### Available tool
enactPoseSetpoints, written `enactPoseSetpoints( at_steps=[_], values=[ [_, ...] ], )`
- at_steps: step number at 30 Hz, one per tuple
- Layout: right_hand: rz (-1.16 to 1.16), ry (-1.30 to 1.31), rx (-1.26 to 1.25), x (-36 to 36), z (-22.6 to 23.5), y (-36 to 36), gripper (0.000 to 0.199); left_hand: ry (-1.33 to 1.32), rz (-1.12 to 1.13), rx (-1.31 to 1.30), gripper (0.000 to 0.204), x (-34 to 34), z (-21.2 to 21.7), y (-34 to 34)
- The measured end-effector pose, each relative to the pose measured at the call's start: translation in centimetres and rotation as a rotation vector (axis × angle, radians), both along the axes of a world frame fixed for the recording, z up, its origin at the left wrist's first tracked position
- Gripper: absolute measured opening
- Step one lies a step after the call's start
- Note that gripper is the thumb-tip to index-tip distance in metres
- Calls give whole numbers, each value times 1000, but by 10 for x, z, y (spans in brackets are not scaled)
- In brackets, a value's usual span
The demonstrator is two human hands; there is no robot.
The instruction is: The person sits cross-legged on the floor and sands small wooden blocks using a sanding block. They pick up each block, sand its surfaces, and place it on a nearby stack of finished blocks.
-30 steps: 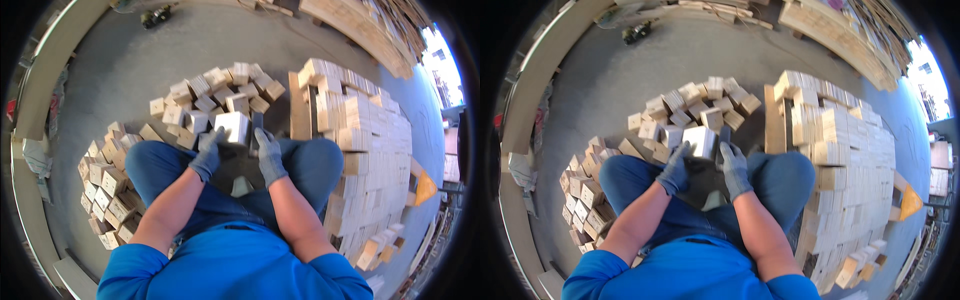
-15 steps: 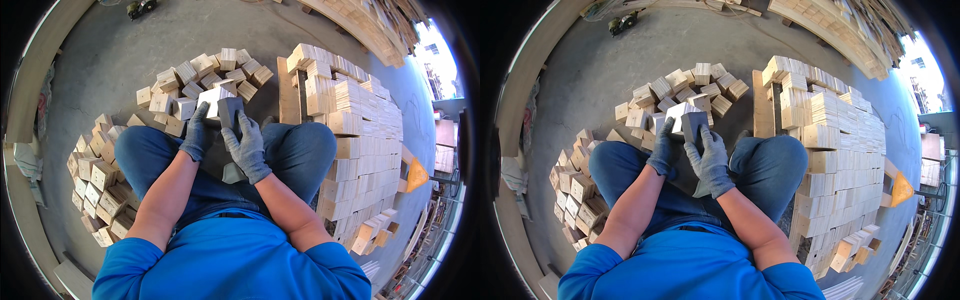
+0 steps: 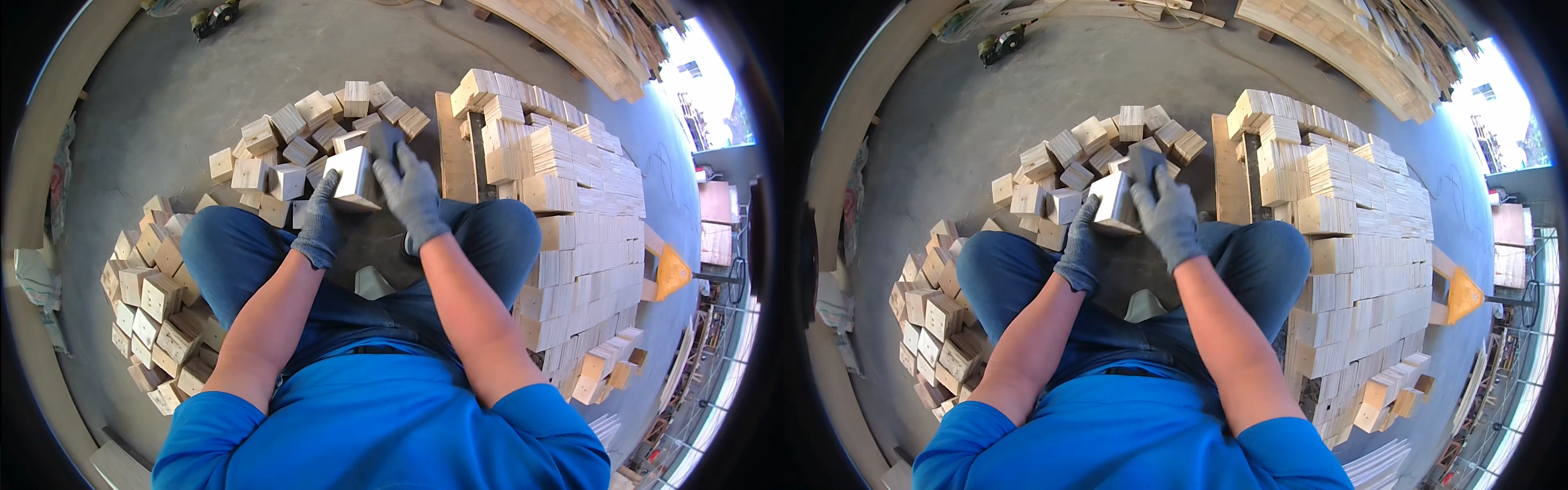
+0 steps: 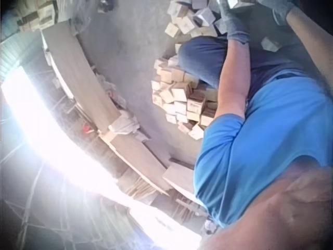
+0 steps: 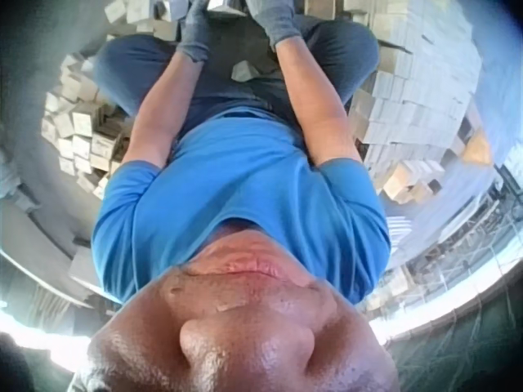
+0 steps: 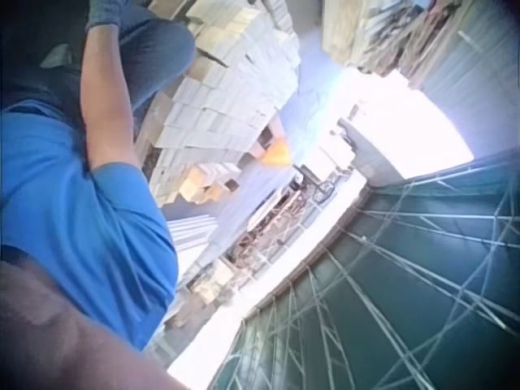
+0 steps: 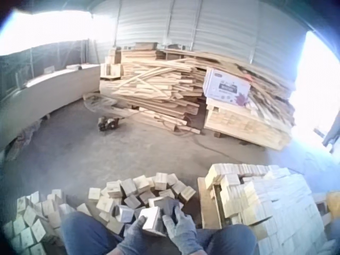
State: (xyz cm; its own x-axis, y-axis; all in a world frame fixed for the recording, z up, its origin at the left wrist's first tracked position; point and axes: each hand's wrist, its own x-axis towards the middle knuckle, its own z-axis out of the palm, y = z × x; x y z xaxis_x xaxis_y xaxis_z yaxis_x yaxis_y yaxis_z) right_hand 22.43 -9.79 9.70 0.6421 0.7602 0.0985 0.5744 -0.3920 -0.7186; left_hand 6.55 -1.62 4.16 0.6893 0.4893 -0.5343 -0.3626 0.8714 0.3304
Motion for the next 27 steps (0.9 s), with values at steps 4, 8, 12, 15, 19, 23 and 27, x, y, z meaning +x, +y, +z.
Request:
enactPoseSetpoints(
  at_steps=[4, 8, 12, 15, 19, 23, 27],
  values=[
    [183, -113, 115, -67, 21, -40, 64, -39, 55, -70, 66, -6, -8, 15],
    [190, -115, 136, -64, 24, -31, 61, -84, 52, -100, 64, -8, -19, 19],
    [47, -111, 14, -10, 22, 15, 60, -144, -26, -144, 65, -2, -5, 4],
    [30, 77, -143, 33, 8, 41, 65, -102, -41, -101, 68, 0, 3, -4],
    [18, -64, -65, -8, 26, 6, 69, -112, 15, -26, 66, -5, 11, -3],
    [224, -160, 118, -69, 27, -42, 63, -53, -49, -141, 65, -15, -15, 19],
    [226, -116, 40, -63, 36, -31, 63, -66, 34, -107, 59, -11, -18, 16]
  ],
)
